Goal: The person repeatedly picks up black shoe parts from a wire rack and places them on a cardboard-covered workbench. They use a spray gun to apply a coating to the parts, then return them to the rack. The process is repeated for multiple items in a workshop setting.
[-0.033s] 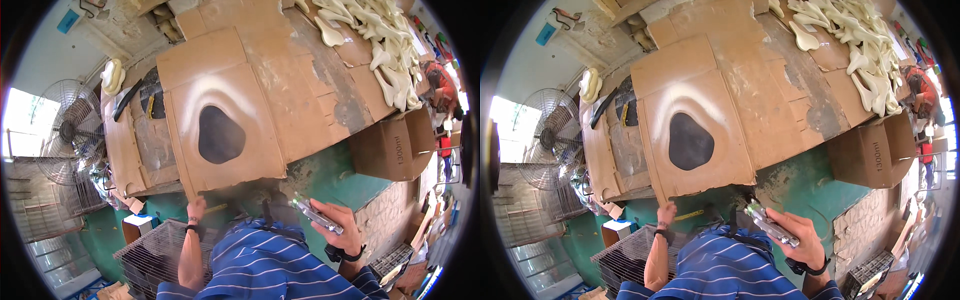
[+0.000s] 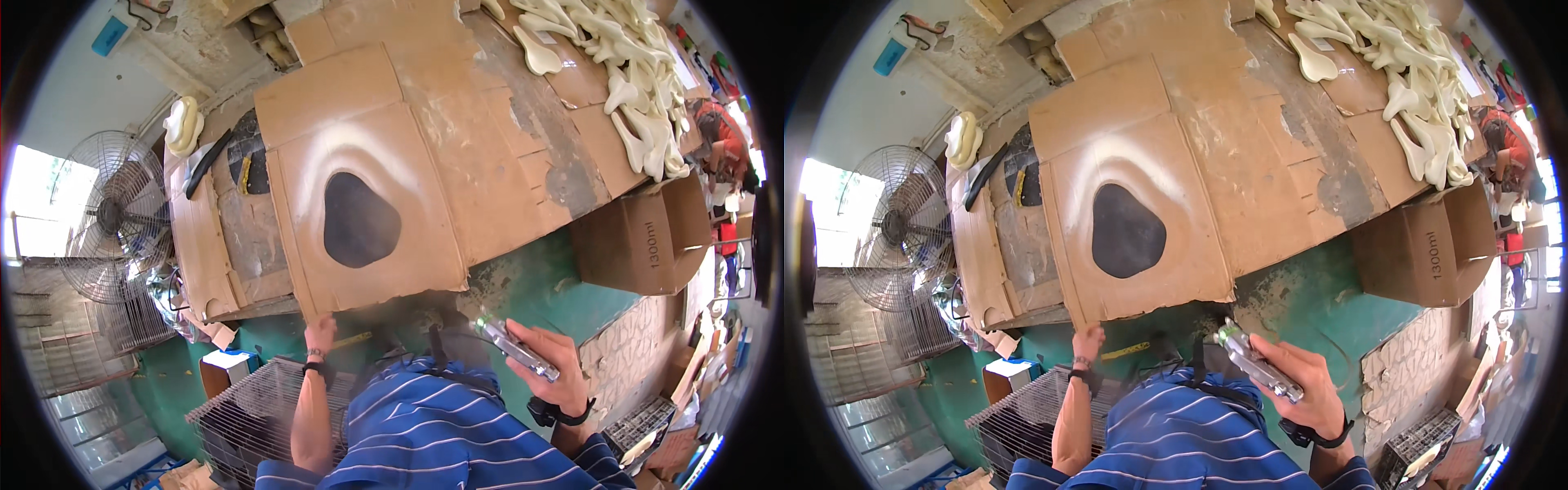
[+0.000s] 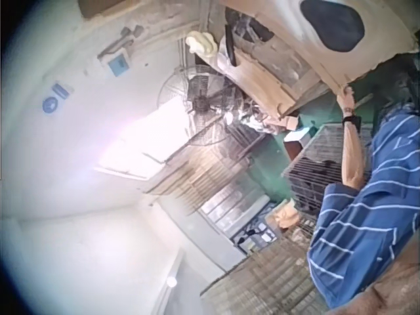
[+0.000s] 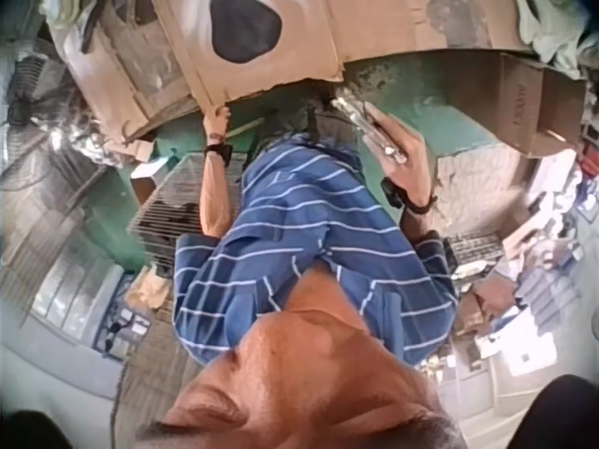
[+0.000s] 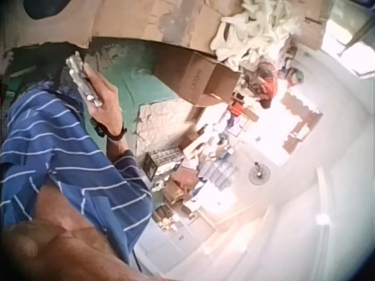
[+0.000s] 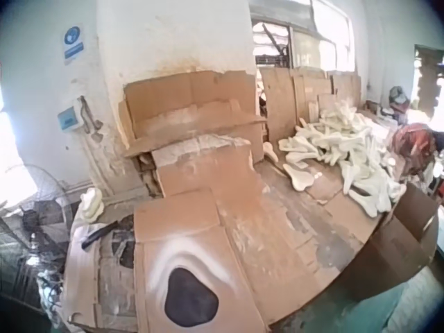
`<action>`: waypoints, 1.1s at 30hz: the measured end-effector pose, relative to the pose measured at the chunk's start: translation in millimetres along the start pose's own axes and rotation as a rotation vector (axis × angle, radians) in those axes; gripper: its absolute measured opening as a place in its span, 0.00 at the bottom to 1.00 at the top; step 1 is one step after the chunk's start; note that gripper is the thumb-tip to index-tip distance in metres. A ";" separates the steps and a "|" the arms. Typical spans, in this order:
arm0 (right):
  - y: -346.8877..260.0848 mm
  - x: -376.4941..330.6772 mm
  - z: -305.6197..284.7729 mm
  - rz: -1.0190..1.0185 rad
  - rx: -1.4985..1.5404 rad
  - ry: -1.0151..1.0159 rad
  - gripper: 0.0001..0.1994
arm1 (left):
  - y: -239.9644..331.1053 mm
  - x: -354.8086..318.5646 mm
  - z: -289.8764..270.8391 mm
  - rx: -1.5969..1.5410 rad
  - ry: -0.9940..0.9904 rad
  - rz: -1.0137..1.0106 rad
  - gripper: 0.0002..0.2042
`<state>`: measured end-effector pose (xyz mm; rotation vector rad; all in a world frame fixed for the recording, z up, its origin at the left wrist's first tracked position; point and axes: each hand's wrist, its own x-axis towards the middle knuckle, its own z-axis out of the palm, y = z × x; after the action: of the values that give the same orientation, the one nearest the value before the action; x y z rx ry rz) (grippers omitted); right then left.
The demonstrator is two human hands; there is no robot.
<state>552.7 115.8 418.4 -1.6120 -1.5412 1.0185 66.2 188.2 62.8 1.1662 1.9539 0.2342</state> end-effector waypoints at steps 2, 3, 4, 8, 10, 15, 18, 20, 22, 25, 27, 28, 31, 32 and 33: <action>-2.2 8.9 -1.4 -0.011 0.009 0.043 0.30 | 33.6 23.0 5.0 0.065 0.114 0.095 0.14; -1.1 14.3 -2.9 -0.024 0.011 0.030 0.30 | 47.9 32.5 9.4 0.121 0.217 0.169 0.14; -0.4 17.7 -5.4 -0.034 0.008 0.023 0.30 | 67.1 44.8 16.2 0.028 0.265 0.161 0.13; 6.0 18.5 -16.0 -0.036 -0.035 0.036 0.30 | 114.7 83.5 47.3 0.022 0.553 0.247 0.13; 11.1 17.3 -24.2 -0.027 -0.037 0.035 0.30 | 145.0 81.6 58.6 0.113 0.594 0.186 0.17; 14.1 23.9 -40.7 -0.005 0.060 -0.164 0.37 | 158.5 78.6 70.6 0.110 0.644 0.138 0.22; 17.9 34.0 -38.2 -0.011 0.053 -0.113 0.38 | 158.8 75.6 70.9 0.121 0.665 0.150 0.22; 19.2 41.9 -39.1 -0.029 0.056 -0.101 0.37 | 159.4 74.5 70.4 0.126 0.672 0.159 0.22; 22.6 46.0 -46.8 -0.079 0.075 -0.180 0.36 | 158.4 75.2 69.0 0.121 0.679 0.170 0.21; 29.4 39.9 -52.0 -0.024 0.040 -0.090 0.35 | 160.5 76.1 69.2 0.131 0.679 0.166 0.20; 31.8 42.0 -58.5 0.024 0.060 -0.036 0.33 | 162.9 75.9 65.8 0.144 0.683 0.164 0.20; 33.2 43.4 -64.4 0.018 0.025 -0.095 0.32 | 163.4 74.8 63.8 0.150 0.685 0.163 0.20; 36.3 45.5 -70.0 0.008 -0.031 -0.157 0.31 | 160.7 77.4 61.8 0.174 0.669 0.159 0.19; 39.3 45.9 -67.0 0.015 -0.014 -0.114 0.31 | 164.1 76.5 61.7 0.178 0.661 0.157 0.19; 42.3 46.5 -64.2 0.023 0.004 -0.071 0.31 | 167.4 75.7 61.0 0.182 0.654 0.155 0.19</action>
<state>628.9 162.0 407.2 -1.6095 -1.5699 1.1012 201.6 326.4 70.2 1.4917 2.4851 0.5888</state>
